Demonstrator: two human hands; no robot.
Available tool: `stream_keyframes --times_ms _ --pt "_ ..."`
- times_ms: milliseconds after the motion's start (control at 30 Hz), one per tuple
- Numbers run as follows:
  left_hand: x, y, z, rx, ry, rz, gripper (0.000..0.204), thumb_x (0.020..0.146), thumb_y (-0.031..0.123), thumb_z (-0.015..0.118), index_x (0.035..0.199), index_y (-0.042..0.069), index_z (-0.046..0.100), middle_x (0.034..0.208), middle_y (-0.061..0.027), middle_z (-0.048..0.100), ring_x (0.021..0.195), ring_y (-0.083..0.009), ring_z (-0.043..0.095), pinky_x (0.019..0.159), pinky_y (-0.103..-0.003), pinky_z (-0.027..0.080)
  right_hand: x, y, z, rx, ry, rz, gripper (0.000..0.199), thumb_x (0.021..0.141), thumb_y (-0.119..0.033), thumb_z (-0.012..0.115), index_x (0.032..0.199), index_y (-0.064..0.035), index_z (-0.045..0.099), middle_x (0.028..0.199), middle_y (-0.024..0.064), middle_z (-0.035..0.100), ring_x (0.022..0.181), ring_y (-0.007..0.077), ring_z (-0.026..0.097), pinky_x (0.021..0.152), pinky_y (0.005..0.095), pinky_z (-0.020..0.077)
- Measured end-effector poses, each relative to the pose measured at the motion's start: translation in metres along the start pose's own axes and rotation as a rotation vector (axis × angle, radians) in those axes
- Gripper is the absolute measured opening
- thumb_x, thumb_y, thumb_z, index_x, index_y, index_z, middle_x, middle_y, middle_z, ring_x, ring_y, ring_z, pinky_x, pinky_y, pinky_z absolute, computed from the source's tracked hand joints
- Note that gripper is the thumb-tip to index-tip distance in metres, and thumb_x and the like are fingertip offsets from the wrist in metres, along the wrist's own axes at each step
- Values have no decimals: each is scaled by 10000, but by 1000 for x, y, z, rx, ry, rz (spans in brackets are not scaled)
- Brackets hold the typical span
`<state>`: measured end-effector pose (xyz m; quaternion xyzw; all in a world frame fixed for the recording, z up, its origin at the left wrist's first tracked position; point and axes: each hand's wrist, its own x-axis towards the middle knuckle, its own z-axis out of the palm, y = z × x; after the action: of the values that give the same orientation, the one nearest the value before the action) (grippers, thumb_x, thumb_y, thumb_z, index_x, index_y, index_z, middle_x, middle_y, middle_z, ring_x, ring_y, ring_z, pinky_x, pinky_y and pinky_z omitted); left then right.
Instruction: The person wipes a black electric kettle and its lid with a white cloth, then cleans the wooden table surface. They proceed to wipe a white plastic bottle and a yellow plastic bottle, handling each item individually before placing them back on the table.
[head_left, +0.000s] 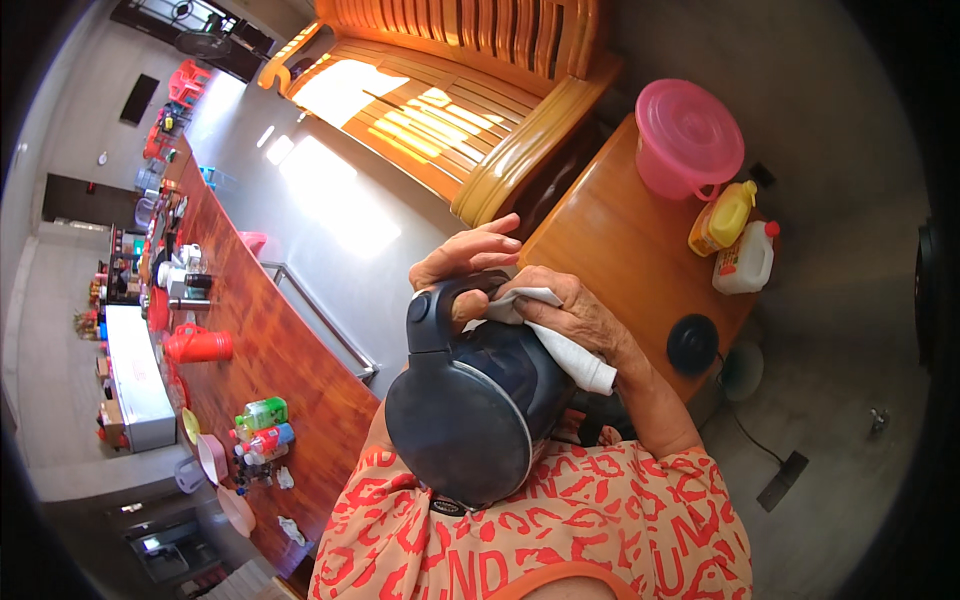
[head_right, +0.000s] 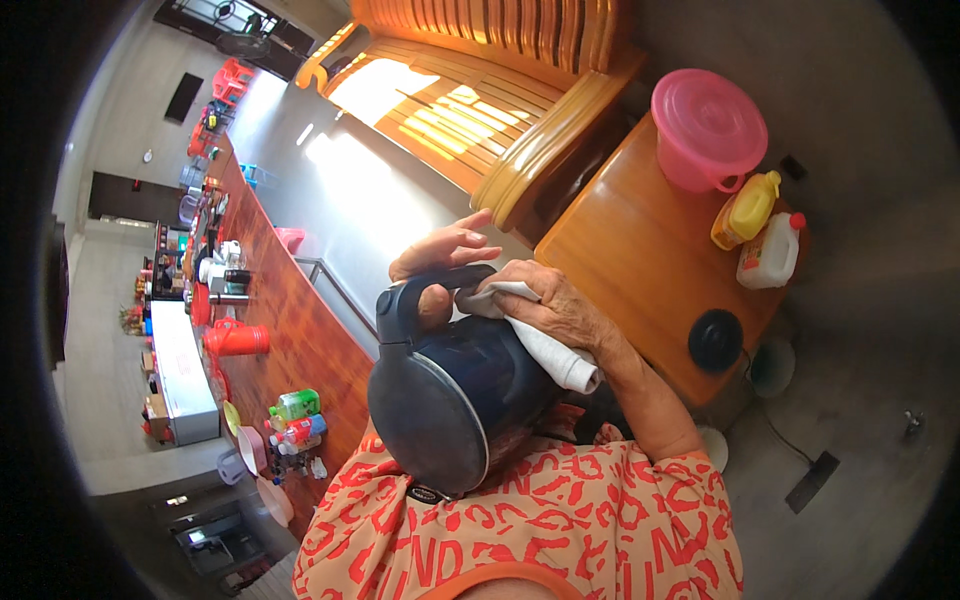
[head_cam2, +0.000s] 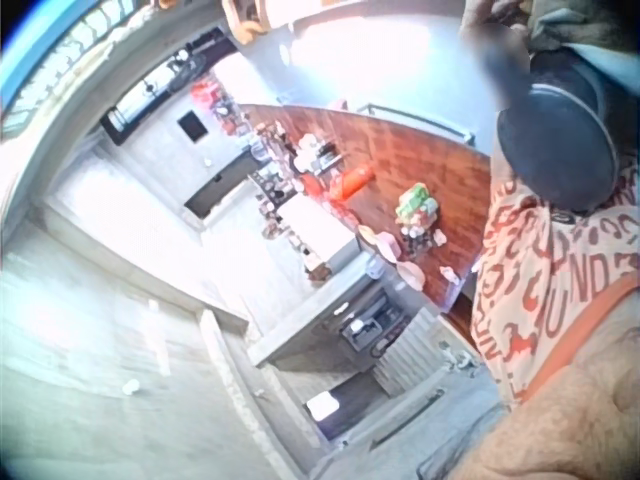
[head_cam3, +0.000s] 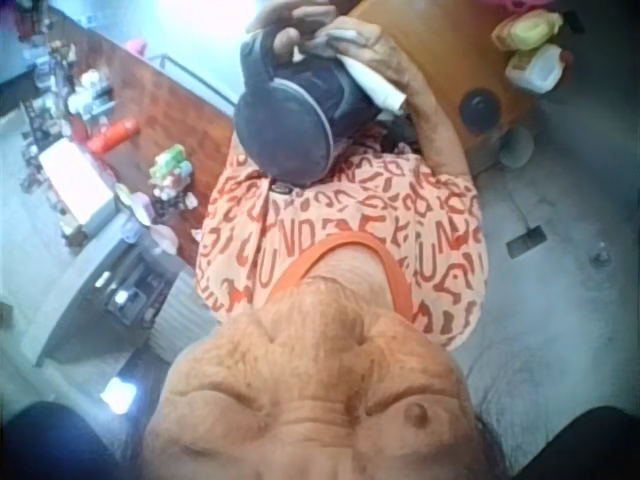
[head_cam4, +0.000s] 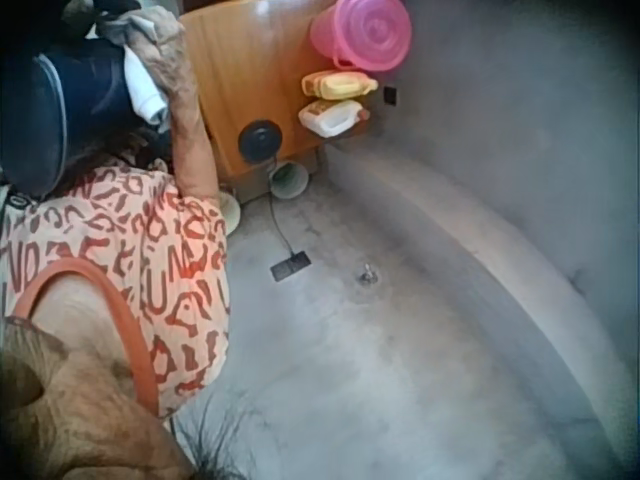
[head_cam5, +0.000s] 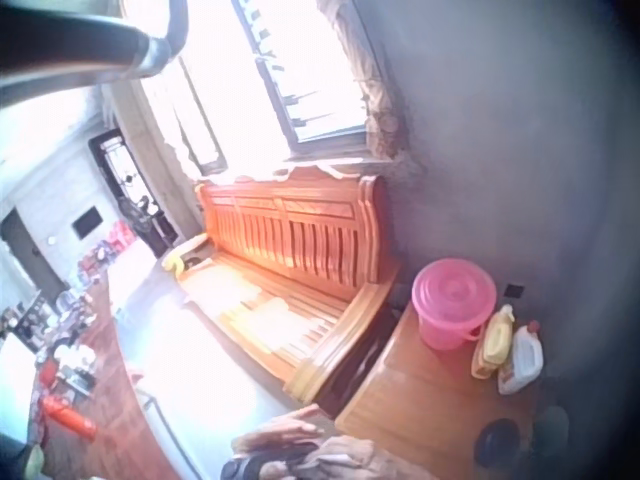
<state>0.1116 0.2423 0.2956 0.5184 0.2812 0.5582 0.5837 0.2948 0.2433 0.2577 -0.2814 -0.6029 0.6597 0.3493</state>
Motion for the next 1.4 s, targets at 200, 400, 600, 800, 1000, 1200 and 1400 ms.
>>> stream_keyframes --times_ms 200,400,600,800,1000,1200,1400 --pt "2 -6 -12 -53 -26 33 635 736 327 796 1192 -52 570 1152 -238 596 1263 -384 448 981 -458 438 -10 12 3 -96 205 34 174 902 -126 572 1029 -56 669 914 115 631 872 218 612 790 328 471" --pt "0 0 0 -33 5 -46 612 709 339 780 1142 -57 608 1186 -232 584 1223 -319 498 974 -405 433 -2 -15 13 -466 90 -82 222 826 -126 596 1029 -52 645 930 162 622 883 356 597 782 411 480" --pt "1 7 6 23 -64 -65 564 721 374 711 1096 -40 636 1091 -205 629 1251 -350 459 1004 -437 406 1 -31 16 -204 -56 -210 212 837 -91 593 1034 -24 632 963 174 614 931 344 595 801 402 473" --pt "-1 11 8 82 -94 -111 537 710 365 711 1064 -36 658 1093 -175 646 1189 -276 524 991 -362 393 -31 -51 14 -126 -69 -354 322 758 42 661 1068 -41 636 984 127 583 931 280 599 820 356 471" --pt "0 3 12 45 -132 -163 572 716 371 750 1101 -39 641 1154 -190 618 1058 -221 591 886 -306 438 -37 -34 8 -342 30 -190 245 808 -53 621 1053 -56 638 982 149 588 913 320 596 795 389 478" --pt "-3 -7 15 -8 -108 -194 549 740 336 739 1115 -49 629 1214 -192 581 1042 -210 595 819 -283 484 -14 -13 4 -531 16 -41 220 839 -200 589 1012 -79 652 967 176 611 931 343 593 802 414 472" --pt "-6 -9 12 -19 -42 -189 561 740 340 745 1138 -36 621 1193 -166 598 1023 -186 597 765 -246 474 -50 16 -5 -489 236 140 220 843 -164 586 1024 -52 644 903 176 625 855 342 611 752 401 471"
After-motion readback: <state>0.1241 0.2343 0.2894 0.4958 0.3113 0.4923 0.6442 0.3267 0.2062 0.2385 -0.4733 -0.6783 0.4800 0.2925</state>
